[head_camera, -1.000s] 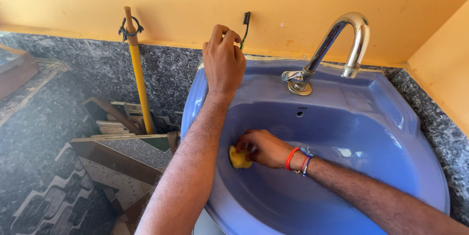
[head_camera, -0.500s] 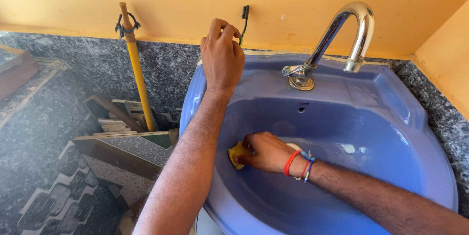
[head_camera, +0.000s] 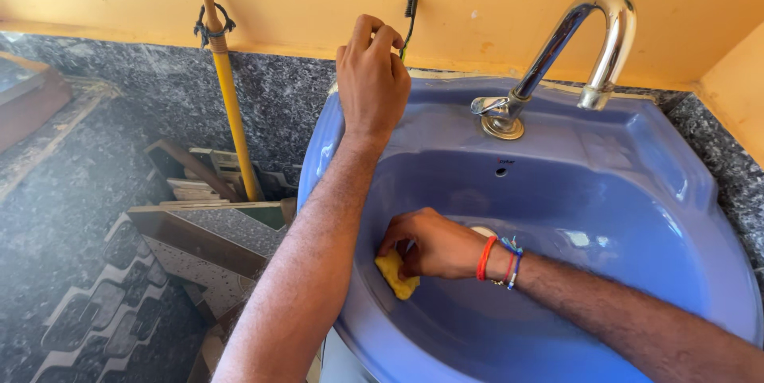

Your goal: The person scrubs the inside of a blue sink with a yellow sponge. They repeatedly turn the faucet on and off to rinse the sponge and the sink basin.

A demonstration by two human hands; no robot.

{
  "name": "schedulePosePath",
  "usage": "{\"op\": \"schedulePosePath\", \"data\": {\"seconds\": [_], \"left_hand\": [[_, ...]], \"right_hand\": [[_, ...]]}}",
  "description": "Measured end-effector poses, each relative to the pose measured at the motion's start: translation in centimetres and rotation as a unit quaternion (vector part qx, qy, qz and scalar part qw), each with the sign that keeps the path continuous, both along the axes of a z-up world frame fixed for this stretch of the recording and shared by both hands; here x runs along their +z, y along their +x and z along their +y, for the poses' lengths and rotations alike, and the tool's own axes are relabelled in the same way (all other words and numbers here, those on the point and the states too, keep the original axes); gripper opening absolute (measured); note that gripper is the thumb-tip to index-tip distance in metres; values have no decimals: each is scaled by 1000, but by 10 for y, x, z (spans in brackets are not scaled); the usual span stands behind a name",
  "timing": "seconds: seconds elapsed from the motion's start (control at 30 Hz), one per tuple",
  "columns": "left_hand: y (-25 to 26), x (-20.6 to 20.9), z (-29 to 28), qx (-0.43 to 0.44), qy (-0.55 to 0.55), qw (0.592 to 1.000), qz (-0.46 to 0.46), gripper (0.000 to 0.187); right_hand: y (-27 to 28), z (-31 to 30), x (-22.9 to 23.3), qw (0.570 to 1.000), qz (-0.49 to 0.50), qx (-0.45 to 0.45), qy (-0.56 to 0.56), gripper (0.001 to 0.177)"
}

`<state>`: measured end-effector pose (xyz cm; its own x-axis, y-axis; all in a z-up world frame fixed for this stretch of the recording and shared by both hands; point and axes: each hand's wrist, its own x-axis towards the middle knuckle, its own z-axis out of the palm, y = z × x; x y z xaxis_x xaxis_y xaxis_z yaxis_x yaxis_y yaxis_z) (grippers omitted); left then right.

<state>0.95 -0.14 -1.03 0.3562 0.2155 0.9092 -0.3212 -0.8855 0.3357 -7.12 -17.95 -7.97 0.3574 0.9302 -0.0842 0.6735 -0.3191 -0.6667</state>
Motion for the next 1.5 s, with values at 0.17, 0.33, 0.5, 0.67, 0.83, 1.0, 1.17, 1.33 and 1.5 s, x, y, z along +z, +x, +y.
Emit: {"op": "schedulePosePath", "data": {"seconds": [0.17, 0.33, 0.5, 0.67, 0.83, 1.0, 1.17, 1.33, 1.5], "left_hand": [[-1, 0, -2, -4, 4, 1000, -2, 16], [-4, 2, -4, -22, 10, 1000, -13, 15], [-1, 2, -4, -22, 11, 1000, -1, 16], [1, 0, -6, -23, 13, 1000, -1, 18], [-1, 1, -7, -26, 22, 999, 2, 17], [-5, 3, -9, -35, 24, 999, -5, 16], [-9, 2, -10, -39, 18, 999, 10, 16], [-12, 4, -13, -43, 21, 999, 15, 18], [-15, 11, -17, -62, -4, 998, 4, 20]], "right_hand": [[24, -8, -27, 960, -265, -1, 88, 39], [41, -22, -35, 931, -366, 17, 3, 29], [36, -37, -29, 972, -185, -73, -121, 35], [-5, -77, -20, 988, -79, 65, -117, 32], [-4, -108, -2, 951, -66, -7, -302, 36], [4, -82, -29, 978, -109, -85, -158, 45], [18, -37, -35, 981, -153, -120, -27, 42], [5, -66, -32, 986, -147, 4, -72, 35], [4, -141, -31, 963, -109, -2, -247, 38]]}}
